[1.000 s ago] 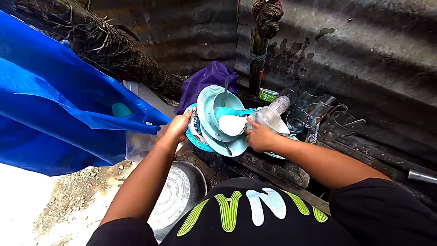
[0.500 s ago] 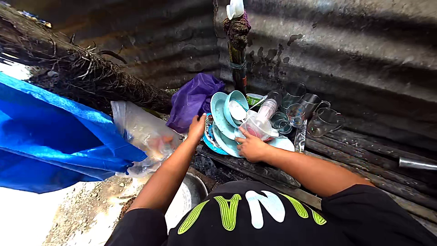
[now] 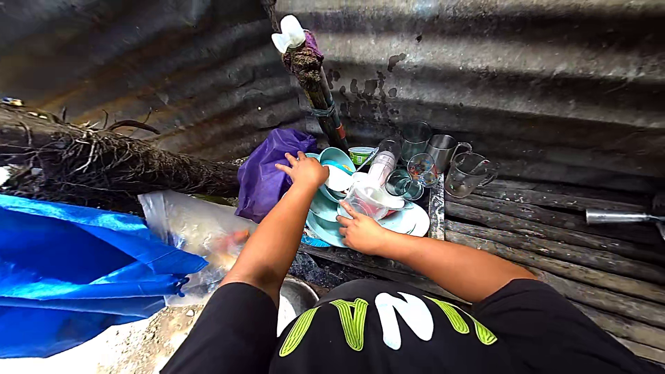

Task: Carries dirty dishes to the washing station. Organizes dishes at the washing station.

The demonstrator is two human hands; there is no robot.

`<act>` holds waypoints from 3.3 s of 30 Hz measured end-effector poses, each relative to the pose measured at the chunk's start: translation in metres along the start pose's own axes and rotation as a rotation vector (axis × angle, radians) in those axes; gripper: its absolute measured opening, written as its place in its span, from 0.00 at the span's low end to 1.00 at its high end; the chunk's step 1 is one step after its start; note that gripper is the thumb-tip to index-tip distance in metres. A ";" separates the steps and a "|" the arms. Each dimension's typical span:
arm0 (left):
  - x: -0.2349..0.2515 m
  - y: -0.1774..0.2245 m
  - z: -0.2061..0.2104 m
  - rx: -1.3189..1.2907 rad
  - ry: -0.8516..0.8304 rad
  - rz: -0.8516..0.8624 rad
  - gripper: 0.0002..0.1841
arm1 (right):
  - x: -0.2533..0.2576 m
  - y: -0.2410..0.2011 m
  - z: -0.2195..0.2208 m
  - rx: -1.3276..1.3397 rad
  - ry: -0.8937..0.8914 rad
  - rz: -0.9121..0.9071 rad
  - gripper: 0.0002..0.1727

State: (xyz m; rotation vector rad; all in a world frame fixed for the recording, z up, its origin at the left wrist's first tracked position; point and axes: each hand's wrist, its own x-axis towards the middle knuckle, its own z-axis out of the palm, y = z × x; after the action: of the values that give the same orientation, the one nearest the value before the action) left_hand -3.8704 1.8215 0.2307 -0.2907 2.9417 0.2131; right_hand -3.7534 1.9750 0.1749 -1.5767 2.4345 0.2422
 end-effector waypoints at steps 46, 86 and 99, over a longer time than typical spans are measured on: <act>-0.099 -0.140 0.052 -0.674 0.184 0.236 0.34 | -0.119 0.047 -0.033 0.484 0.645 0.931 0.21; -0.011 -0.075 0.096 -0.884 -0.122 0.258 0.31 | -0.100 -0.002 0.071 1.764 0.299 1.034 0.45; 0.017 -0.007 0.053 -1.213 -0.139 0.061 0.44 | -0.125 0.074 0.013 0.855 0.729 0.924 0.20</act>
State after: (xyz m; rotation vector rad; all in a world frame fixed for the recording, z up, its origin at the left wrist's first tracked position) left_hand -3.8765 1.8206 0.1747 -0.2919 2.2917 1.8867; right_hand -3.7702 2.1181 0.1983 -0.1062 2.9149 -1.2486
